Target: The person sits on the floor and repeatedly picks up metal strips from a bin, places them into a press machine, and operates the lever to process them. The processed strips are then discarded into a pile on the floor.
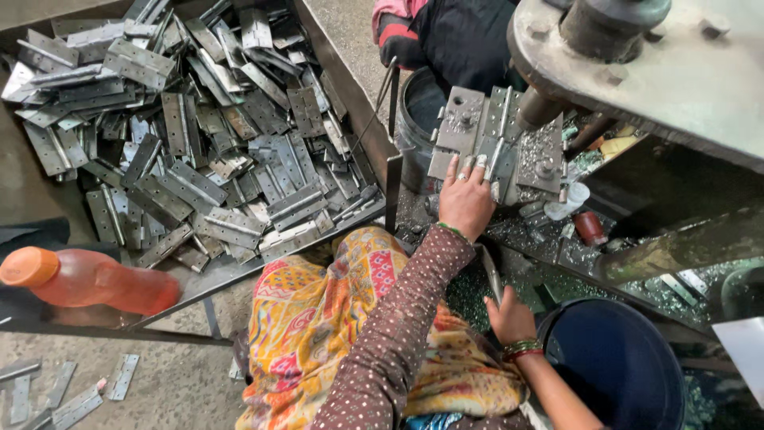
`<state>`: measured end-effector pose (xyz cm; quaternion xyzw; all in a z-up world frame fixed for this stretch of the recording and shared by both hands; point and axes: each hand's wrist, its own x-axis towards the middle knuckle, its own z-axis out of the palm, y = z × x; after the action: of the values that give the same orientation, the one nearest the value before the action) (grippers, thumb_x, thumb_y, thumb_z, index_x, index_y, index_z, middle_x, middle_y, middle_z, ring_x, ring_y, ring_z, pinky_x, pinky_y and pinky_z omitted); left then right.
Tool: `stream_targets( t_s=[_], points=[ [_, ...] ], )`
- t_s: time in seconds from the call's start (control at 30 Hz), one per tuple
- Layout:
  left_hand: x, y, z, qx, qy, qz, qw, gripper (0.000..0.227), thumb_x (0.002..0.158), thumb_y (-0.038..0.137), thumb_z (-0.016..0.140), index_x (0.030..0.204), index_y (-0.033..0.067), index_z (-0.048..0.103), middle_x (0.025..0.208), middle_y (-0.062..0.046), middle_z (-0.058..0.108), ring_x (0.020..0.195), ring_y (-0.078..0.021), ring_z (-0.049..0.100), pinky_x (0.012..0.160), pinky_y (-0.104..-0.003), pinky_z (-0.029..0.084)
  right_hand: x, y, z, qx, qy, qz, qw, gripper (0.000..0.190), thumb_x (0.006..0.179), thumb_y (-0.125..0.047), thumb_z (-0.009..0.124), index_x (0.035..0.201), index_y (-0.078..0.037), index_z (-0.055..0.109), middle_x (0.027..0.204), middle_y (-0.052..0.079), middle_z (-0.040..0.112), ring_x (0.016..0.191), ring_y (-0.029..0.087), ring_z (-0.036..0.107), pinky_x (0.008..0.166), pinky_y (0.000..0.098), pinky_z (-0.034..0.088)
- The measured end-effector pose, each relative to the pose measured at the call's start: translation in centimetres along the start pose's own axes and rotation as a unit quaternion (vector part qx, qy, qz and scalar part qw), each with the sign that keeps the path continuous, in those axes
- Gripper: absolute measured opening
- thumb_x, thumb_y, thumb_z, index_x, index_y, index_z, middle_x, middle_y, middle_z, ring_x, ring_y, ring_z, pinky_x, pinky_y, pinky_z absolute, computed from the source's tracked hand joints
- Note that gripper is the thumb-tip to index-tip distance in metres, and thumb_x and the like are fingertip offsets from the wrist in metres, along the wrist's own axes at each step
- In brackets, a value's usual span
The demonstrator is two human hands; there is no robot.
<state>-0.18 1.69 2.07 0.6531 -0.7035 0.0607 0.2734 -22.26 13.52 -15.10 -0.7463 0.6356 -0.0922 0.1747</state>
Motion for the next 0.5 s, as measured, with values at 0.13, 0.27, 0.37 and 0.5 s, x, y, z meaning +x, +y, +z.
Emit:
stream_targets(
  t_s=[0.13, 0.27, 0.37, 0.5],
  points=[
    [-0.3, 0.1, -0.3, 0.011, 0.035, 0.014, 0.999, 0.024, 0.094, 0.021, 0.06, 0.094, 0.0026, 0.076, 0.127, -0.016, 0.067, 0.126, -0.0296, 0.061, 0.126, -0.049, 0.025, 3.0, 0.2, -3.5, -0.032, -0.067, -0.013, 0.997, 0.061, 0.087, -0.049, 0.068, 0.111, 0.004, 0.051, 0.08, 0.032, 0.07, 0.077, 0.05, 0.069, 0.067, 0.0579, 0.056],
    [1.0, -0.3, 0.8, 0.054, 0.029, 0.011, 0.998, 0.025, 0.091, 0.017, 0.057, 0.098, 0.004, 0.077, 0.13, -0.016, 0.066, 0.126, -0.0281, 0.061, 0.126, -0.049, 0.026, 6.4, -0.8, -9.2, -0.115, -0.109, -0.019, 0.987, 0.061, 0.088, -0.057, 0.068, 0.102, 0.001, 0.058, 0.083, 0.029, 0.072, 0.08, 0.046, 0.072, 0.07, 0.0538, 0.059],
    [2.4, -0.3, 2.1, 0.07, 0.051, 0.003, 0.996, 0.027, 0.093, 0.018, 0.056, 0.102, 0.0028, 0.077, 0.13, -0.016, 0.066, 0.128, -0.0288, 0.06, 0.125, -0.048, 0.028, 5.0, -1.1, -8.7, -0.084, -0.074, -0.038, 0.993, 0.056, 0.088, -0.053, 0.068, 0.103, 0.001, 0.058, 0.081, 0.029, 0.071, 0.077, 0.047, 0.072, 0.068, 0.0538, 0.057],
    [3.1, -0.6, 2.8, 0.061, 0.056, 0.01, 0.997, 0.027, 0.088, 0.02, 0.056, 0.095, 0.0016, 0.076, 0.133, -0.02, 0.064, 0.13, -0.0331, 0.058, 0.12, -0.049, 0.028, 0.5, -1.1, -1.8, -0.031, -0.024, 0.045, 0.998, 0.053, 0.093, -0.045, 0.062, 0.121, -0.001, 0.053, 0.078, 0.029, 0.07, 0.073, 0.049, 0.07, 0.063, 0.0561, 0.055]
  ],
)
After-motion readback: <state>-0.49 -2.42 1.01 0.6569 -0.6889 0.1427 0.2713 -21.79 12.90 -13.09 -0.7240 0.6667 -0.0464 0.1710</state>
